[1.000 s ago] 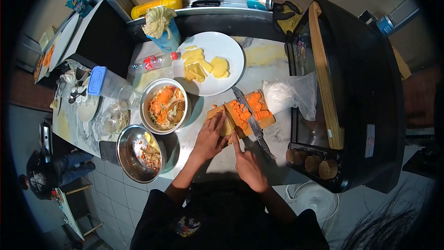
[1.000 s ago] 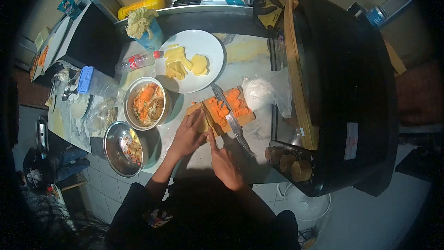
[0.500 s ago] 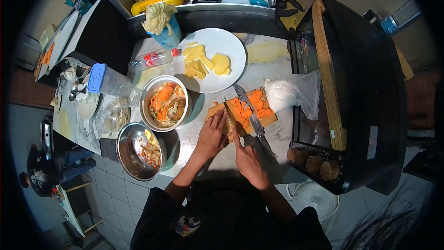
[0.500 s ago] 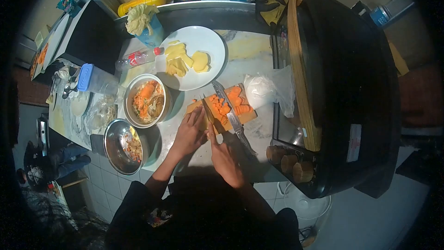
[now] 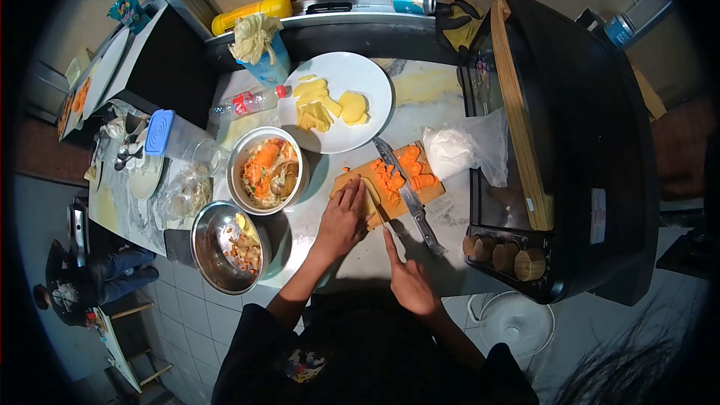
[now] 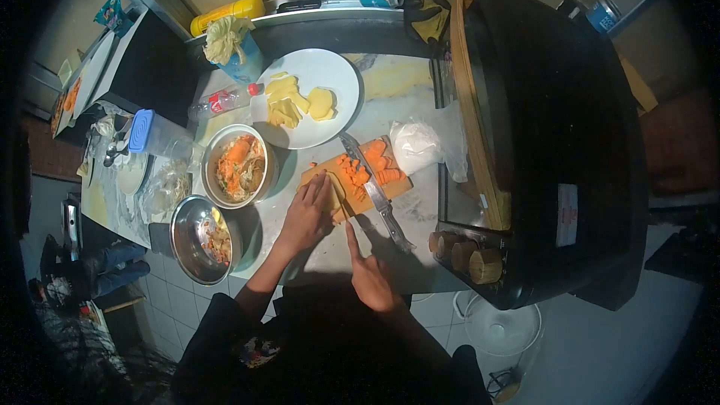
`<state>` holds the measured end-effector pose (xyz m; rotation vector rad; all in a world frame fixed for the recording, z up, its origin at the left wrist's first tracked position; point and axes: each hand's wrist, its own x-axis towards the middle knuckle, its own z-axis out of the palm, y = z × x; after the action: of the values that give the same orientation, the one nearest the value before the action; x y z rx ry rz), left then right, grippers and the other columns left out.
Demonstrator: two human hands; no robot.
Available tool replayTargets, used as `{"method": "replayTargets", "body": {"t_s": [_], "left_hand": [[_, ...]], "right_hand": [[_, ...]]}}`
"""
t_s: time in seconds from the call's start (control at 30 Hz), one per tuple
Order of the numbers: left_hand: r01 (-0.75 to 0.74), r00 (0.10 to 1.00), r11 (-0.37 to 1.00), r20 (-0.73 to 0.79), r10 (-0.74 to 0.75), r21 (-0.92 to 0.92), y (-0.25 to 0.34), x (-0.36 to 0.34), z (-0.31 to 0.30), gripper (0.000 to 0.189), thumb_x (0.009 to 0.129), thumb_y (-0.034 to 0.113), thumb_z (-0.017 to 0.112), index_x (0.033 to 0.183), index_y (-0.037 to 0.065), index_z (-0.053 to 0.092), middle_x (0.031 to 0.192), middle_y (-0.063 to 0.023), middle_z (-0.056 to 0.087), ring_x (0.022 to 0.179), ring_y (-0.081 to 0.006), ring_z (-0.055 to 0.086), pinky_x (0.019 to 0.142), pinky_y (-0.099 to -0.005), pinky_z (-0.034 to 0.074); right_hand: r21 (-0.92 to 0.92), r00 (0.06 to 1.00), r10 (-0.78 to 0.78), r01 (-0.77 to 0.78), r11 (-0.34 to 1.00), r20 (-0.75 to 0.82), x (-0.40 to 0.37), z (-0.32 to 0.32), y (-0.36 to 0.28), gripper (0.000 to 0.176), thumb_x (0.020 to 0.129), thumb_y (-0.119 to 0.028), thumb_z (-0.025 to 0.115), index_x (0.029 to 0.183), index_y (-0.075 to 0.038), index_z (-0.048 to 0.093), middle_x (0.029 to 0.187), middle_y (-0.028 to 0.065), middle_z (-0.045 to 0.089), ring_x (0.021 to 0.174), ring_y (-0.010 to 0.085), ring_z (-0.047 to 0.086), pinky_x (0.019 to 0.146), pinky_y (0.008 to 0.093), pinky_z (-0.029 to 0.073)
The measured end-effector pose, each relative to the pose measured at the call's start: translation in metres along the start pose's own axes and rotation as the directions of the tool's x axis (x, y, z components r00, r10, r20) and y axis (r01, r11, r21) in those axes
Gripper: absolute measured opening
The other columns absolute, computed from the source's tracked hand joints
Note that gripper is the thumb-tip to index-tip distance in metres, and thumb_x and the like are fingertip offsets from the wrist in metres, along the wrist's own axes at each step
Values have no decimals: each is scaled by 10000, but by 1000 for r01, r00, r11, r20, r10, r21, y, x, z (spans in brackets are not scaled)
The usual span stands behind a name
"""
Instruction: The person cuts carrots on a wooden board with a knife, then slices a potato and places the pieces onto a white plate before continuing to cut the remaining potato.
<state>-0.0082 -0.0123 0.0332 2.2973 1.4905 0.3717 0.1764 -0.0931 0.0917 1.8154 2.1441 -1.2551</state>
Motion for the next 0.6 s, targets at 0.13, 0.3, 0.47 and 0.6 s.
{"method": "replayTargets", "body": {"t_s": [0.13, 0.3, 0.47, 0.6], "left_hand": [[-4, 1000, 1000, -8, 4, -11, 0, 0, -1, 700, 840, 186, 632, 1400, -85, 312, 1442, -257, 341, 1262, -412, 398, 1049, -439, 344], [-24, 998, 999, -51, 22, -38, -1, 0, 0, 710, 821, 165, 651, 1396, -84, 317, 1437, -253, 346, 1224, -409, 425, 1029, -440, 366], [-22, 997, 998, -69, 18, -60, -2, 0, 1, 705, 817, 156, 655, 1391, -81, 321, 1422, -250, 359, 1218, -404, 429, 1031, -436, 365], [-20, 996, 996, -83, 13, -92, -1, 1, 0, 709, 813, 146, 660, 1394, -73, 316, 1412, -248, 371, 1222, -401, 430, 1036, -433, 363]], "right_hand": [[-98, 1000, 10, -12, 995, -21, -12, 13, 9, 987, 759, 32, 612, 1531, -185, 37, 1023, 377, 586, 913, 504, 608, 866, 556, 454], [-42, 995, 84, -81, 996, 60, -27, 6, 6, 976, 780, 0, 611, 1532, -218, 27, 1091, 371, 572, 1024, 526, 566, 933, 563, 421], [-54, 998, -6, 2, 999, -69, -31, 15, 12, 959, 799, -9, 593, 1532, -228, 15, 1051, 364, 585, 1012, 516, 577, 923, 563, 425], [-21, 997, 71, -70, 997, 22, -27, 12, 11, 956, 811, 2, 576, 1529, -267, 5, 933, 350, 609, 897, 505, 613, 837, 568, 461]]}}
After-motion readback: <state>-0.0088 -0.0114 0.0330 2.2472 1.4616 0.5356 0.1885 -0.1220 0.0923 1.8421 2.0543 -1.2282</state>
